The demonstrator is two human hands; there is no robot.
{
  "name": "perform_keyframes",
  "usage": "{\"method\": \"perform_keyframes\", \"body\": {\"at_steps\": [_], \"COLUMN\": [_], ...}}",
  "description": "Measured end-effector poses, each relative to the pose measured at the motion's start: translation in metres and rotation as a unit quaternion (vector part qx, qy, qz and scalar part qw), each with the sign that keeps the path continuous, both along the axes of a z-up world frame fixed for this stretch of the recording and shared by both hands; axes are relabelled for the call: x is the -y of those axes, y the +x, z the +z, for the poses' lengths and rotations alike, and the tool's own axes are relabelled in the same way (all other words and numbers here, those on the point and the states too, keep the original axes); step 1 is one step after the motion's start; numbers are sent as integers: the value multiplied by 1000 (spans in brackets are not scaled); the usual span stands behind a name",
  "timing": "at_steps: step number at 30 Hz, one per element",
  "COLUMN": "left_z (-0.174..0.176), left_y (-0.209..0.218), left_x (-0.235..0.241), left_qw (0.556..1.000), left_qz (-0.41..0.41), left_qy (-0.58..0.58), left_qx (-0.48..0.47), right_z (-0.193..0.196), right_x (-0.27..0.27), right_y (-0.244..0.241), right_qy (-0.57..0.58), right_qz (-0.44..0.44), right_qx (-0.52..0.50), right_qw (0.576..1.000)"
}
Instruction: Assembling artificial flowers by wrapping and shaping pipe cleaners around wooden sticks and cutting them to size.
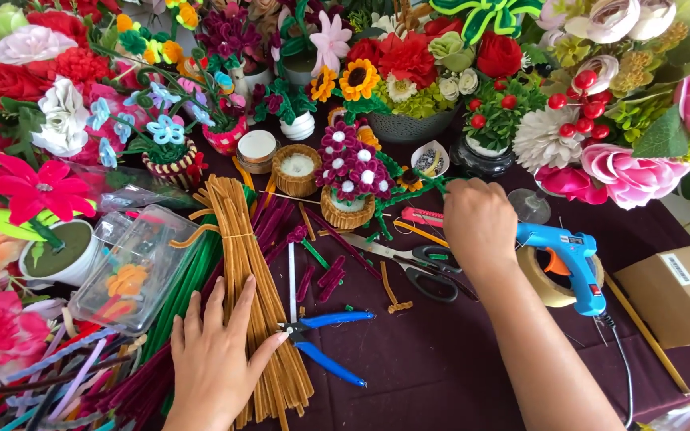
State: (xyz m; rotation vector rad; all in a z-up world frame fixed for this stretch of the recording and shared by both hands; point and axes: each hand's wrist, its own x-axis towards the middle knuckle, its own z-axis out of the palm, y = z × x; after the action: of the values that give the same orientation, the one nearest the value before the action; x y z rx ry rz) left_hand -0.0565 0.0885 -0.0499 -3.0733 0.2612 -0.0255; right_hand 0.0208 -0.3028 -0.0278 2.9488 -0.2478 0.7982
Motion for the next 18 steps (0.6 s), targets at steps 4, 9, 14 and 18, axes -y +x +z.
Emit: {"method": "perform_keyframes", "body": {"at_steps": [4,9,14,18], "left_z": [-1,3,21,73], "left_y": [-1,-1,-4,-19], "left_x": [0,1,10,45], "left_qw": [1000,1000,989,852], "left_qz": [-2,10,-54,-130], "left_qy": [3,-8,-126,-507], "left_qx": [11,-23,55,18], "right_z": [24,74,104,63], "right_x": [-1,-17,-73,-122], "right_y": [-14,-39,-71,-76], "right_qy": [-5,86,482,669], "right_qz": [58,164,268,365], "right_qx": [76,234,162,-50], "right_qw": [995,954,818,645]}}
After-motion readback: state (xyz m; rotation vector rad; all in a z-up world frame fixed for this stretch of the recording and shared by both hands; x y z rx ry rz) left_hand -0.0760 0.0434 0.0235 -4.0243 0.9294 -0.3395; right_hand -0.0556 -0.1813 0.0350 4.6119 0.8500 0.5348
